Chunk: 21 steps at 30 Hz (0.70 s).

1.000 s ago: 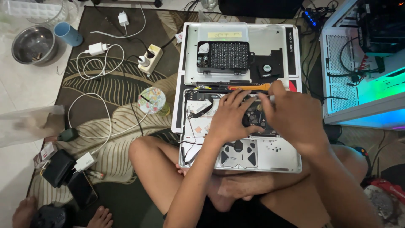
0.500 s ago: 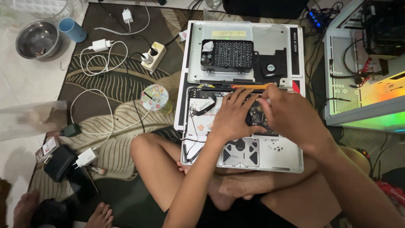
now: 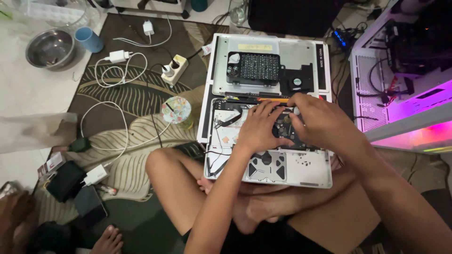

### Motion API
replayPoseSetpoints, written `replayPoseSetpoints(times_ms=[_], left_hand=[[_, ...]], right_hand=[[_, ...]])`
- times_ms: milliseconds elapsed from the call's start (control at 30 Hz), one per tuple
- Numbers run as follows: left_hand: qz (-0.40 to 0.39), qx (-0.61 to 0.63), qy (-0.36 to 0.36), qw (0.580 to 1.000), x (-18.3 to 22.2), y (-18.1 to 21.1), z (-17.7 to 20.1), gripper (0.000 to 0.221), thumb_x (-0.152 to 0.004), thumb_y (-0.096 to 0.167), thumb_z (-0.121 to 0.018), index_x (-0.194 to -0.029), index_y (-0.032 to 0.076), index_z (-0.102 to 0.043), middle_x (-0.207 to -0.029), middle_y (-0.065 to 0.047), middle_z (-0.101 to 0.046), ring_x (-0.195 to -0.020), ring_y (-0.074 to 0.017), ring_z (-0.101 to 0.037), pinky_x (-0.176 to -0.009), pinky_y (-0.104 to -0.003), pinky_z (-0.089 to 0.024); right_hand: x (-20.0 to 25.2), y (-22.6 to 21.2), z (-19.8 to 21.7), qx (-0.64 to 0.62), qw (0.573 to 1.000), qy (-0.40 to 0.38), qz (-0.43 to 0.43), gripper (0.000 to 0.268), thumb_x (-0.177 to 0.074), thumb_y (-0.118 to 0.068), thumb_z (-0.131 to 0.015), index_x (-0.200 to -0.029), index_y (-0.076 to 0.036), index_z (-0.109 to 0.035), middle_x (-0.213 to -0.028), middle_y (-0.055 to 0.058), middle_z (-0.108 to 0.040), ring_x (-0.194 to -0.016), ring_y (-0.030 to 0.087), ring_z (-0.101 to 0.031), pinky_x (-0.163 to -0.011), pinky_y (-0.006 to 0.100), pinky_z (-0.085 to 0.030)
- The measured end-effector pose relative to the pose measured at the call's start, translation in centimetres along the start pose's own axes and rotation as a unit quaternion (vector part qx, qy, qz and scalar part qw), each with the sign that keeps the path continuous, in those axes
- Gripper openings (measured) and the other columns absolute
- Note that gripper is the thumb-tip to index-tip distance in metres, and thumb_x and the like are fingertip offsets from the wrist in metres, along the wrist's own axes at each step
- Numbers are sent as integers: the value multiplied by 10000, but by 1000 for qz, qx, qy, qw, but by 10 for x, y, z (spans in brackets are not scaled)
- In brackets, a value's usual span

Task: The person sits cross-legged on the floor with an opened laptop on their lap and works on its internal components. They use an orange spudger to pry and lift at the logic board area, use a screwdriver on the board, and handle small internal parts with their fingers.

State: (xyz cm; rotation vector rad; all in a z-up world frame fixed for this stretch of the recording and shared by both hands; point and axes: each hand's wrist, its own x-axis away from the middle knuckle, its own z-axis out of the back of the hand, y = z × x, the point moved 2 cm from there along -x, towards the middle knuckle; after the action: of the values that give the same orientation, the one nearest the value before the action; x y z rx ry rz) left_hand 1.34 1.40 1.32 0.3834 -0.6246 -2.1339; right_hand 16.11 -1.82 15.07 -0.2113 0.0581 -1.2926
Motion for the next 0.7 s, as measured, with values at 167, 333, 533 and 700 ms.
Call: replayPoseSetpoints(times_ms=[167, 333, 533, 700], left_hand=[[-4, 5, 11, 1000, 4, -2, 2, 1012, -714, 715, -755, -1501, 125, -521, -1572, -92, -464, -1534, -284, -308, -1243, -497, -217], [-6, -20, 22, 1000, 1, -3, -4, 1033, -675, 741, -757, -1496, 162, -522, -1560, -60, -466, -1524, -267, -316, -1238, -499, -252], [7, -30, 16, 999, 0, -3, -5, 1048, -651, 773, -745, -1475, 156, -544, -1557, -46, -468, -1520, -247, -320, -1234, -480, -271], [10, -38, 4, 999, 0, -1, -6, 1054, -654, 782, -740, -1484, 165, -538, -1564, -41, -454, -1526, -254, -307, -1243, -491, -265]], right_hand=[[-7, 9, 1, -23, 999, -27, -17, 220, -950, -199, -597, -1128, -75, -631, -939, 223, -746, -969, 453, -732, -812, 570, -565], [-3, 6, -1, 31, 999, 29, -30, 257, -992, -301, -605, -1028, -52, -659, -811, 196, -745, -832, 430, -752, -711, 534, -584], [-13, 11, -12, 108, 991, 69, -46, 366, -991, -368, -646, -950, -5, -677, -801, 225, -724, -786, 428, -749, -641, 513, -583], [-7, 4, -12, 112, 987, 90, -69, 417, -977, -389, -662, -933, 26, -675, -822, 244, -720, -838, 457, -745, -671, 535, -594]])
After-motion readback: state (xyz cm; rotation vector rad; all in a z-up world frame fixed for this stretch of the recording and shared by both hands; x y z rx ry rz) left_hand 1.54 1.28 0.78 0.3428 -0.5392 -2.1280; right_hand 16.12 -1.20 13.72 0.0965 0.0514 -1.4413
